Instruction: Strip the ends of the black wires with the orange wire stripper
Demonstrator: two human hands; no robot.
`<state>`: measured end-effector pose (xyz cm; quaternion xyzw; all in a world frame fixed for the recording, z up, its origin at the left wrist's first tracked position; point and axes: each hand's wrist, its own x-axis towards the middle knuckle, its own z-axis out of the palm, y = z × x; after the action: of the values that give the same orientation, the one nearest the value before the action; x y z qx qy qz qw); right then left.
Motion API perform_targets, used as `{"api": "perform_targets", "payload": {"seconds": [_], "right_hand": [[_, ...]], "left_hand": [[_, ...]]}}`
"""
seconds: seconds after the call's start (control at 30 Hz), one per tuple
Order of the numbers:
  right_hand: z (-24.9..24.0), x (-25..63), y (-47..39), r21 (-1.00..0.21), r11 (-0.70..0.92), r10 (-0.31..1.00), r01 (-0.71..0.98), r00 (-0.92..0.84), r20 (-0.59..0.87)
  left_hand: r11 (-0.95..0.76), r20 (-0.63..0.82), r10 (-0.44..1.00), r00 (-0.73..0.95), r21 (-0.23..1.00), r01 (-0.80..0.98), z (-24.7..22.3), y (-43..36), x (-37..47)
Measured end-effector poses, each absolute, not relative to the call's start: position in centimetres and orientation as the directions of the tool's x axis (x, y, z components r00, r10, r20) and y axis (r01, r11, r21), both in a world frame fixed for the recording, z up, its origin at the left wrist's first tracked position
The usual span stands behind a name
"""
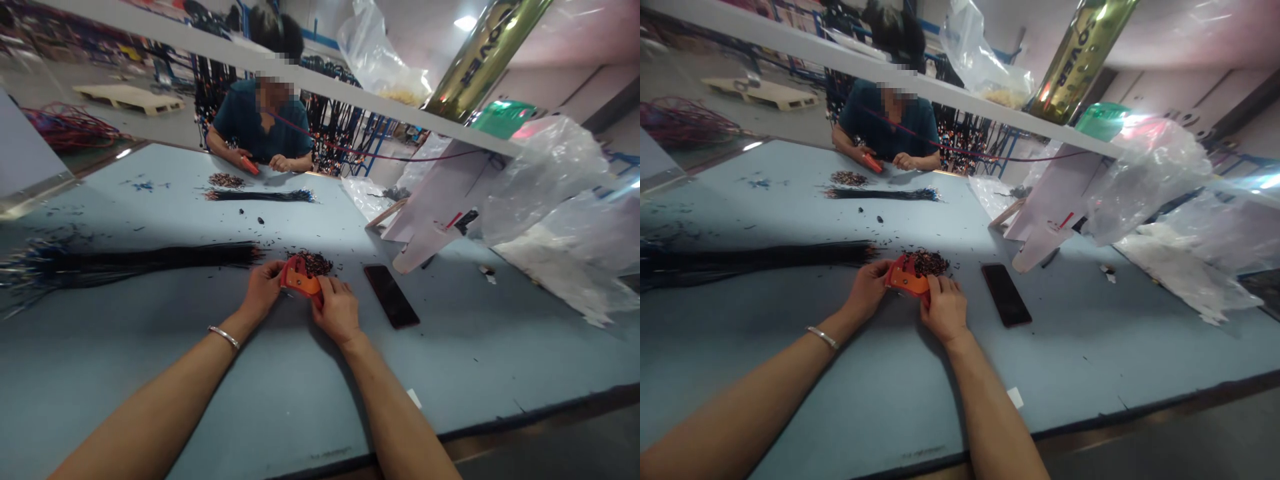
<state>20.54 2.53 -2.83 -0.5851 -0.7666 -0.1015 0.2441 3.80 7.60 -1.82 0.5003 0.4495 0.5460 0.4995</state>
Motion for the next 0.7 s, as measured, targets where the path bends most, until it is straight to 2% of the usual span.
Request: {"api": "perform_targets", "payload": {"seconds": [0.4, 0.57, 0.7], "right_hand": [[-3.6, 21.2, 2.6, -0.303, 0.315, 0.822, 0.9, -0.099, 0.561], [-3.9, 21.7, 2.9, -0.381, 0.309, 0.794, 0.872, -0.016, 0.608], [-4.0, 21.9, 2.9, -0.451, 0.304, 0.793, 0.839, 0.04, 0.608]], "left_hand": [[-0.099, 0.106, 0.993, 0.054, 0.986, -0.133, -1.7, 7.4, 3.6], [-0.053, 0.055, 0.998, 0.007, 0.982, -0.182, -1.7, 7.4, 3.8], [-0.099, 0.107, 0.993, 0.049, 0.985, -0.141, -1.6, 7.4, 3.7]]}}
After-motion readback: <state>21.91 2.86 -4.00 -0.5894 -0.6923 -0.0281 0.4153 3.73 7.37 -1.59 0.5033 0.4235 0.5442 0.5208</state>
